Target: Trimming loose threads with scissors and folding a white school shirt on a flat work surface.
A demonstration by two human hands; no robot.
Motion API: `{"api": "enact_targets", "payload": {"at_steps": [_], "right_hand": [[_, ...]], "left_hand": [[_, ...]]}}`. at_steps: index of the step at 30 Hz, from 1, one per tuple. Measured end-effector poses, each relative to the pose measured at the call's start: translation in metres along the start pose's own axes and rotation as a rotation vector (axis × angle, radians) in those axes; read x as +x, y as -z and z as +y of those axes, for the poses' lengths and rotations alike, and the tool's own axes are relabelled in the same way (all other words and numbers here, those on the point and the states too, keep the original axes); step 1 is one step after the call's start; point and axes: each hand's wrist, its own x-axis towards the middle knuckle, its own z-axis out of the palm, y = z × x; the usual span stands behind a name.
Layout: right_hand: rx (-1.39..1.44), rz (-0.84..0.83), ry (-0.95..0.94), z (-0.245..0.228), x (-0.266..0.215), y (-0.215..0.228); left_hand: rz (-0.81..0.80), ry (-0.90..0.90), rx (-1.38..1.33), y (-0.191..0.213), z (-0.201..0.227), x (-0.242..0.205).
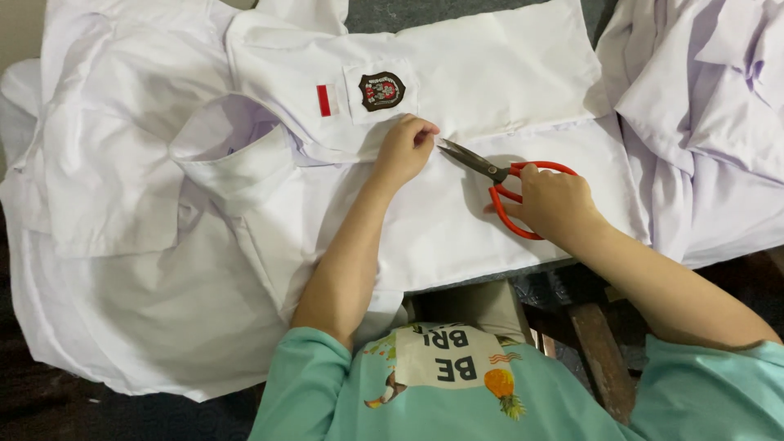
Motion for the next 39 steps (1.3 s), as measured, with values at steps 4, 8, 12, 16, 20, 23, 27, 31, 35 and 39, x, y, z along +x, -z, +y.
{"api": "enact_targets", "payload": {"at_steps": [4, 8, 12, 16, 20, 23, 27, 31, 35, 39], "right_hand": [[-0.024, 0.011, 0.009, -0.002, 0.003, 0.0], [0.01, 0.011, 0.002, -0.003, 0.004, -0.004], [0.009, 0.026, 0.013, -0.001, 0.004, -0.007], [0.0, 0.039, 0.009, 0.001, 0.007, -0.017], [-0.034, 0.028, 0.015, 0.0, 0.006, -0.015], [-0.042, 0.015, 0.018, 0.006, 0.017, -0.029], [-0.027, 0.008, 0.008, 0.01, 0.02, -0.04], [-0.019, -0.024, 0.008, 0.008, 0.013, -0.028], [0.078, -0.082, -0.027, 0.015, 0.016, -0.036], [0.243, -0.103, -0.052, 0.036, 0.016, -0.03]], "left_hand": [[-0.015, 0.009, 0.057, -0.001, 0.009, -0.002], [0.01, -0.002, 0.112, -0.003, 0.007, 0.0], [0.006, -0.013, 0.127, -0.008, 0.004, 0.001], [0.006, -0.018, 0.161, -0.007, 0.005, 0.001], [0.012, -0.023, 0.167, -0.009, 0.004, 0.001], [0.015, -0.028, 0.184, -0.008, 0.007, 0.0], [0.008, -0.001, 0.187, -0.008, 0.007, 0.001], [0.04, -0.022, 0.145, -0.008, 0.008, 0.0], [0.12, -0.005, 0.027, 0.0, 0.021, -0.002], [0.194, 0.03, -0.087, -0.009, -0.006, 0.006]]}}
